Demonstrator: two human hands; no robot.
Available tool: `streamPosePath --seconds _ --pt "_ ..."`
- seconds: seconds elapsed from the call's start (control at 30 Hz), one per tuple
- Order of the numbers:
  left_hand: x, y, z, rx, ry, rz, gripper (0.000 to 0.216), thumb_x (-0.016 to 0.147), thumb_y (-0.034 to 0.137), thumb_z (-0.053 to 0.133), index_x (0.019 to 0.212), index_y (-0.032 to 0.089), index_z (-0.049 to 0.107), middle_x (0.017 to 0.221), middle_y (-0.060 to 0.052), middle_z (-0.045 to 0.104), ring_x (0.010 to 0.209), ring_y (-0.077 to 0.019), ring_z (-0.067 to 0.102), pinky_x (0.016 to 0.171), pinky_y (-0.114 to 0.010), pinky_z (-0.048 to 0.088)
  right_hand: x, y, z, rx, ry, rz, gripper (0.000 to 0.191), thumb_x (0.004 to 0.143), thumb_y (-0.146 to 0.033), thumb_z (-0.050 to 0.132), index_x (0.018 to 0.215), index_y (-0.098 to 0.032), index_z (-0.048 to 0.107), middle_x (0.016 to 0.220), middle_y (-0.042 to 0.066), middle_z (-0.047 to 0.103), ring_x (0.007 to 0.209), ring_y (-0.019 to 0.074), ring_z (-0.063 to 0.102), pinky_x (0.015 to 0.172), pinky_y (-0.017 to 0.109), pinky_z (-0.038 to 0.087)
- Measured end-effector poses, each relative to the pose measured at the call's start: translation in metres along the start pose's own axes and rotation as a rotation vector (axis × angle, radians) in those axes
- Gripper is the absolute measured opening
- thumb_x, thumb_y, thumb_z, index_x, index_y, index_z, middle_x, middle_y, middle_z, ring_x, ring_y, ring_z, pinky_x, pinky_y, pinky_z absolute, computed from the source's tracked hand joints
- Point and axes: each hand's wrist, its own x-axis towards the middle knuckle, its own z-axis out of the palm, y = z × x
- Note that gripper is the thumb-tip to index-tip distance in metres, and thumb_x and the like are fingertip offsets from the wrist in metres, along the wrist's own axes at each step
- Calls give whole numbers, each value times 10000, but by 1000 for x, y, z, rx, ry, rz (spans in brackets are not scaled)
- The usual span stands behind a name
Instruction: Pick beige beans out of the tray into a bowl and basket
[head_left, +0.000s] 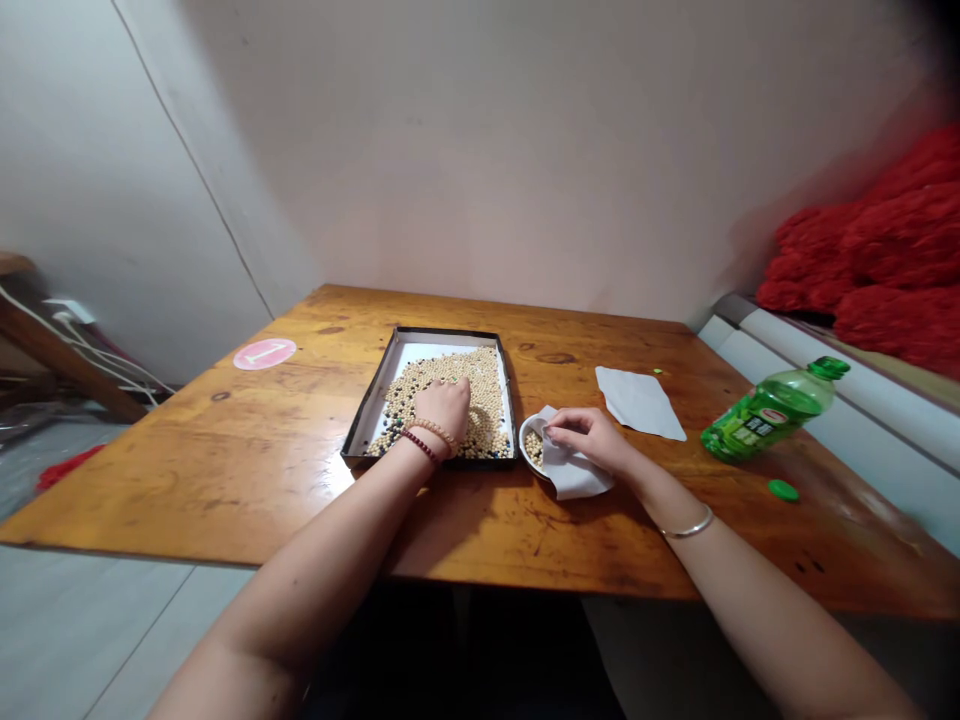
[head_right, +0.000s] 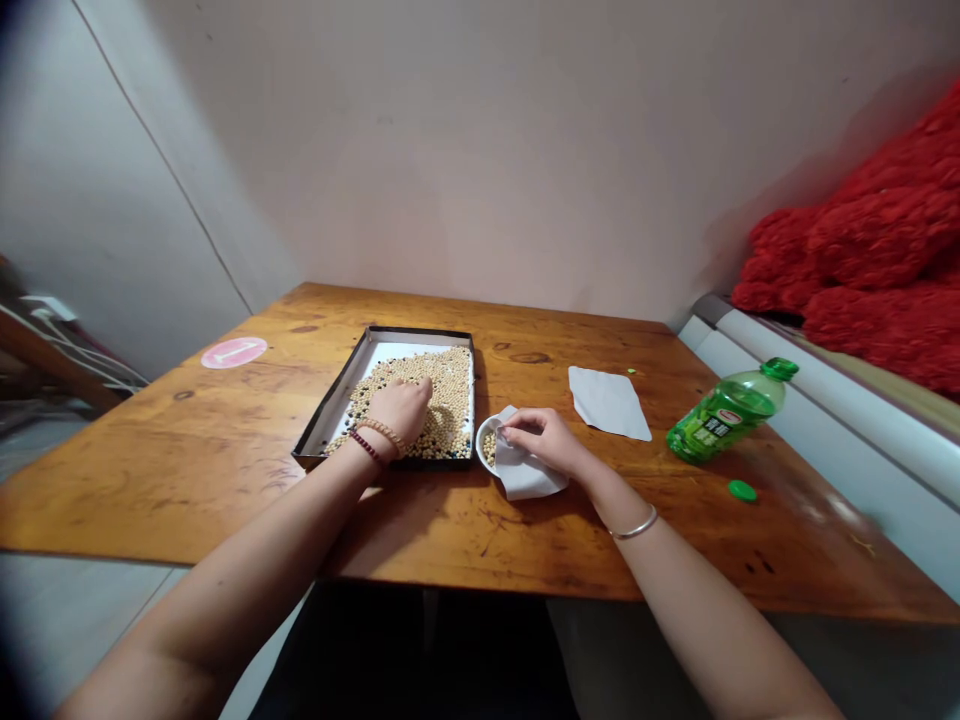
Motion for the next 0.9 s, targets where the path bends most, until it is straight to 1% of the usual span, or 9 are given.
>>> streamPosePath --seconds 0.2,0.33,0.57,0.67,0.7,0.77,0.83,0.9 --pt "0 0 -1 -6 22 -7 239 839 67 386 980 140 564 815 -130 666 867 -249 591 651 -295 452 -1 -2 1 4 28 17 243 752 -385 636 785 -153 697 775 53 693 697 173 610 658 289 465" --pt "-3 3 -7 -25 65 1 235 842 76 407 1002 159 557 814 -112 665 868 -254 592 647 -296 447 -1 -4 1 -3 29 13 246 762 -386 617 800 -157 697 794 55 696 714 179 614 669 294 470" --pt "-6 6 -13 -45 34 1 265 839 62 414 1033 168 559 830 -111 670 862 -259 604 637 -310 445 -1 -4 0 14 22 15 258 770 -388 615 825 -153 707 815 62 706 727 183 621 675 294 474" --pt "-6 7 -12 -102 75 10 228 836 82 450 1004 176 572 803 -94 668 846 -235 610 636 -293 442 -1 -4 0 4 25 2 256 772 -382 620 830 -149 709 835 71 710 751 191 626 699 304 477" --pt "-5 7 -12 -168 89 42 196 839 111 478 994 183 574 807 -79 670 831 -218 614 639 -285 442 -1 -4 0 -5 26 0 258 774 -385 620 832 -150 709 843 74 711 759 194 628 704 306 477" --pt "-5 11 -12 -382 64 196 130 831 187 554 959 195 575 834 -41 678 794 -173 621 647 -262 445 0 -4 0 -21 35 2 269 776 -396 623 844 -152 711 855 76 712 771 200 632 707 309 478" --pt "-7 16 -13 -618 -20 401 150 799 242 628 928 195 569 854 -9 685 765 -134 622 649 -234 447 1 -2 1 -20 52 4 283 773 -405 628 864 -151 712 865 80 714 775 203 636 703 310 479" --pt "-10 25 -12 -773 -94 543 202 778 257 663 934 189 556 852 0 688 749 -116 622 643 -217 448 2 0 1 -9 60 -6 291 771 -407 630 869 -146 712 870 85 716 774 206 638 697 310 480"
